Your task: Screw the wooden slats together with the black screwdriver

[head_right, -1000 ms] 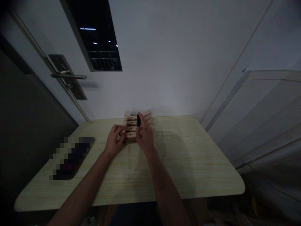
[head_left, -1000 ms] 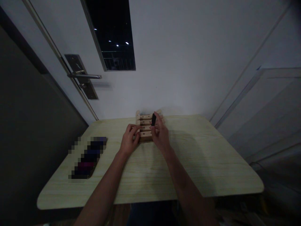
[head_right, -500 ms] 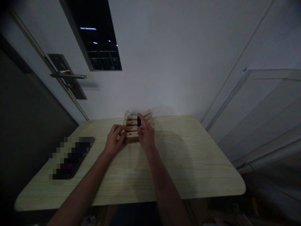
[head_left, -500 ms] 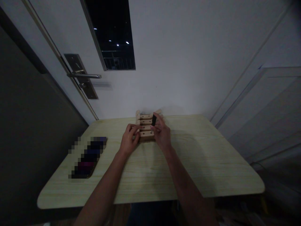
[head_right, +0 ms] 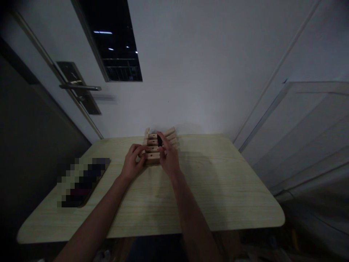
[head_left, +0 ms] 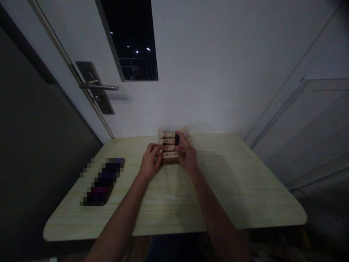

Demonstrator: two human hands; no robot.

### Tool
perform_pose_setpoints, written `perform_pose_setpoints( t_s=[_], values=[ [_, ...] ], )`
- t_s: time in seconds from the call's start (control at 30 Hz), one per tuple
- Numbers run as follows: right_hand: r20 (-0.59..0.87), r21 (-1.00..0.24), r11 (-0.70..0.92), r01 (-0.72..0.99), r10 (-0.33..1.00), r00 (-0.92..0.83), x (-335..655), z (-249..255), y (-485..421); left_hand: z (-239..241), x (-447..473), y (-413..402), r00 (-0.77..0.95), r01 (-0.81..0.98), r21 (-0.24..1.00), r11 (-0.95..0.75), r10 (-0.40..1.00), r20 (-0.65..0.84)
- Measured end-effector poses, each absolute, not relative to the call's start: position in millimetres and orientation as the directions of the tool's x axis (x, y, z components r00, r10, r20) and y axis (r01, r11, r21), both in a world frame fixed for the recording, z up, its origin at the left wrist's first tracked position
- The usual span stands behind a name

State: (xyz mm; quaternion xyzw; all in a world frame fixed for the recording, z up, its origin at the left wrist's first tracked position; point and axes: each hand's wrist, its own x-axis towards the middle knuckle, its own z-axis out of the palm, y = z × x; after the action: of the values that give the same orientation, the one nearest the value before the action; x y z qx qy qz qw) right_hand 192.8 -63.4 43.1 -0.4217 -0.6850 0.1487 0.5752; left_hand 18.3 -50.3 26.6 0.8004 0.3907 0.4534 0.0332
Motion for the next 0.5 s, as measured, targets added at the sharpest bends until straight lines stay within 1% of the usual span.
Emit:
perform_pose_setpoints(
  t_s=[0.3, 0.5],
  values=[
    [0.646, -0.722, 0.578, 0.380, 0.760, 0.071, 194.2, 39.7, -61.0, 28.0, 18.9, -51.6, 0.291, 0.595, 0.414, -0.689, 0.664, 0.689],
    [0.638, -0.717, 0.560, 0.414, 0.767, 0.066, 193.1, 42.1, -63.8, 30.7, 19.3, -53.3, 0.292, 0.595, 0.424, -0.682, 0.676, 0.677]
  ],
)
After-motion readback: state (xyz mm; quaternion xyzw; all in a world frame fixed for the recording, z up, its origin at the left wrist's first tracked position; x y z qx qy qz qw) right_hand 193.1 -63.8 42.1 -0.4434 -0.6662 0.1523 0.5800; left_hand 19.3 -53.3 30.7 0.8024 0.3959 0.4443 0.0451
